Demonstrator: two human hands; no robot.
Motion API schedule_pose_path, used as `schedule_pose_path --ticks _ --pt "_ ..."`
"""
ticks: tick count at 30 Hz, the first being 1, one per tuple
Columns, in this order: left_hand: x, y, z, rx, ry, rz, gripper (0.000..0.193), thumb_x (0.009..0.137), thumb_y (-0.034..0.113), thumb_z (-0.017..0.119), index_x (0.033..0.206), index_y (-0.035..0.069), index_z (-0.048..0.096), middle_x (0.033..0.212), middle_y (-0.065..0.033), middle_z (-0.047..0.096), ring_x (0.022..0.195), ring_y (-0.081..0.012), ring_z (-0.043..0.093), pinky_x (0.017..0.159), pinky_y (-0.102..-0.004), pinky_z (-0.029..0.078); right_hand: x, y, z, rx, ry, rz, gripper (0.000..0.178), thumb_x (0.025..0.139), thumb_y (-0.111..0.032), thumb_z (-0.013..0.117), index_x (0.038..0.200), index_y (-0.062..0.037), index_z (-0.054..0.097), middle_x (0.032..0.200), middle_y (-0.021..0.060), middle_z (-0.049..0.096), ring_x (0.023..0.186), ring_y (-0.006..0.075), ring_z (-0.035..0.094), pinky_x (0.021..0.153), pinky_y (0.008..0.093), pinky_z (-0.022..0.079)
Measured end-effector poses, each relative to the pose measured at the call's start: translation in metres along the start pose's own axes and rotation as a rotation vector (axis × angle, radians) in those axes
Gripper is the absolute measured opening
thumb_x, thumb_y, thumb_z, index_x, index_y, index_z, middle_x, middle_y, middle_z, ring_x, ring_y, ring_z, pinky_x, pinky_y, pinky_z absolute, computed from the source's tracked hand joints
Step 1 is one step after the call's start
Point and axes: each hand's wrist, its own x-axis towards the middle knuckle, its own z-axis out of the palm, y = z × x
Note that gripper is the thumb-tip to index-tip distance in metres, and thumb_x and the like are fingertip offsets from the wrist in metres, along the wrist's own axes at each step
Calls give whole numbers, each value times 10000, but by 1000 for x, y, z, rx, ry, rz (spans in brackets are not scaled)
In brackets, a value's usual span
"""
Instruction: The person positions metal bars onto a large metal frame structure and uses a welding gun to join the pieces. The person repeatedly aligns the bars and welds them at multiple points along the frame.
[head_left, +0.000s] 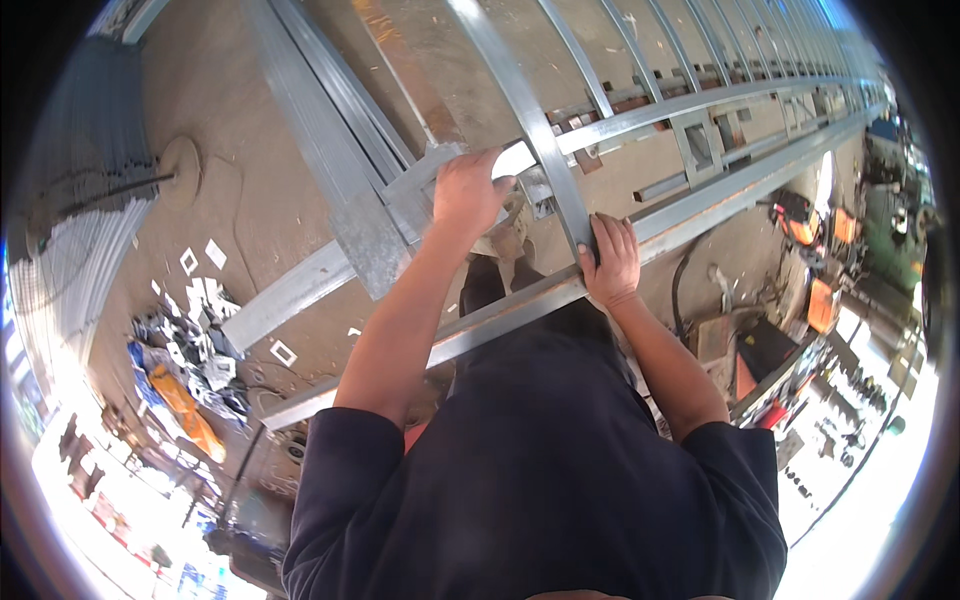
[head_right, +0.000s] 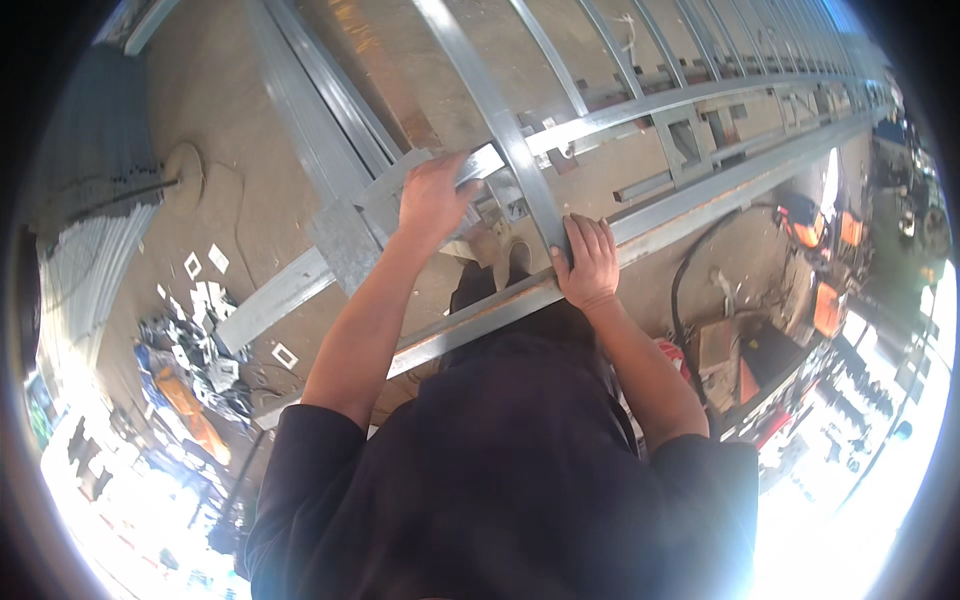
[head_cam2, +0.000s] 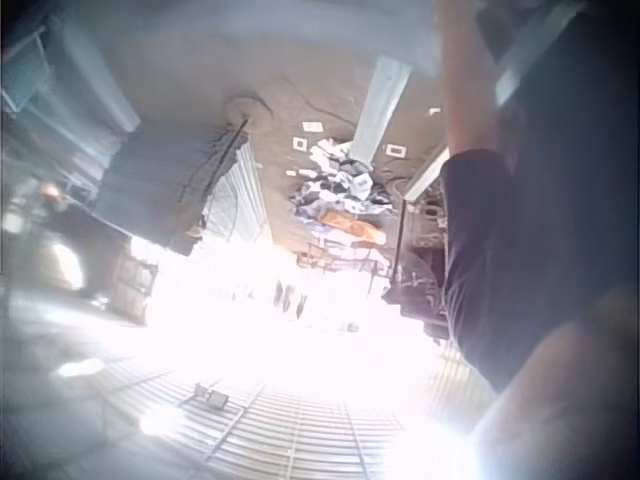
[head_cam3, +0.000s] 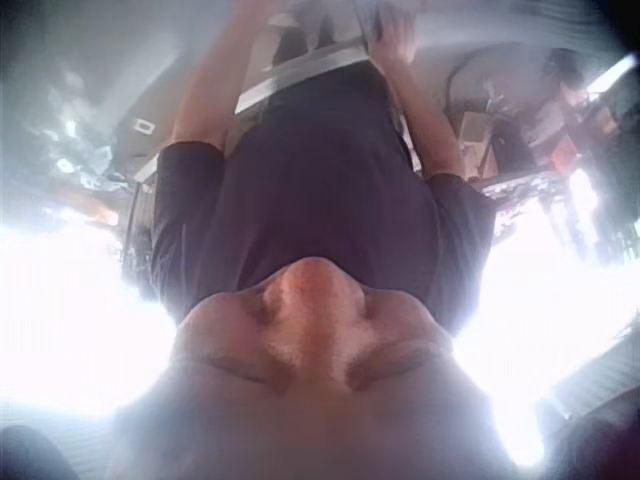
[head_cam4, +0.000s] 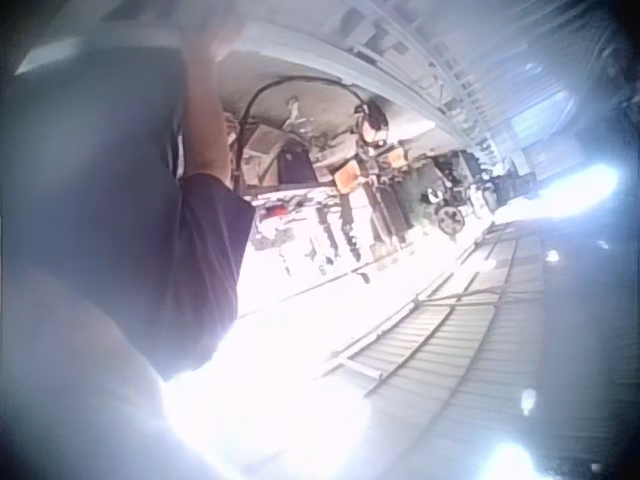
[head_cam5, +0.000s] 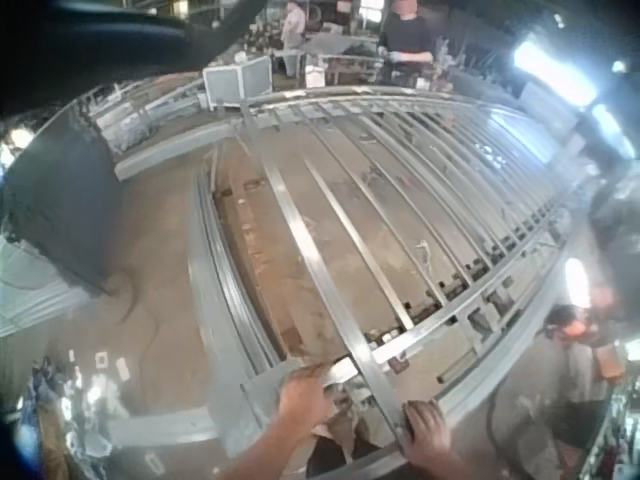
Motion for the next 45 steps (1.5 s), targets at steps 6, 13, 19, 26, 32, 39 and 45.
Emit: schedule_pose_path --ticks 6,13,19,26,32,39,45 --pt "23 -2 3 -93 -80 15 441 908 276 762 1298 79 703 1208 -190 728 1124 -384 676 994 -460 520 3 -2 -3 19 9 23 548 874 -265 718 1360 -44 595 1354 134 622 1272 331 580 1184 542 381" --pt "29 13 2 -136 -183 -106 449 946 313 717 1334 89 686 1248 -199 720 1191 -392 658 1016 -459 515 3 4 -8 23 47 36 529 863 -266 722 1338 -61 610 1328 119 639 1252 311 597 1185 522 397" --pt "17 6 -14 -153 200 -189 521 992 411 694 1407 101 636 1313 -173 705 1215 -331 674 1015 -419 519 -2 5 -4 62 65 27 515 866 -286 723 1322 -71 617 1309 99 647 1252 292 602 1193 505 403" --pt "-68 41 -39 -115 427 -253 535 1050 349 616 1454 3 564 1342 -182 687 1196 -290 674 1040 -405 503 -26 18 3 224 131 90 459 907 -227 671 1331 -60 620 1341 141 625 1284 360 551 1129 472 446" --pt "-233 104 53 -113 135 -216 466 1082 288 564 1397 -54 601 1165 -194 710 972 -266 681 907 -395 525 -128 38 -32 714 101 339 220 889 -212 715 1053 -67 733 1072 165 714 1076 356 677 913 446 561" --pt "-261 138 213 287 -644 -142 512 1043 334 614 1399 -33 609 1313 -212 692 1258 -302 640 1063 -379 474 -343 151 -69 747 -255 1019 511 1018 -499 499 1134 -67 745 1116 206 749 1113 391 689 962 509 534" --pt "-180 177 306 169 -806 -12 483 1027 322 640 1370 -18 642 1202 -209 741 1120 -290 703 962 -392 521 -503 214 -117 925 374 1502 384 992 -351 587 1243 -95 724 951 182 772 943 328 752 905 442 574"
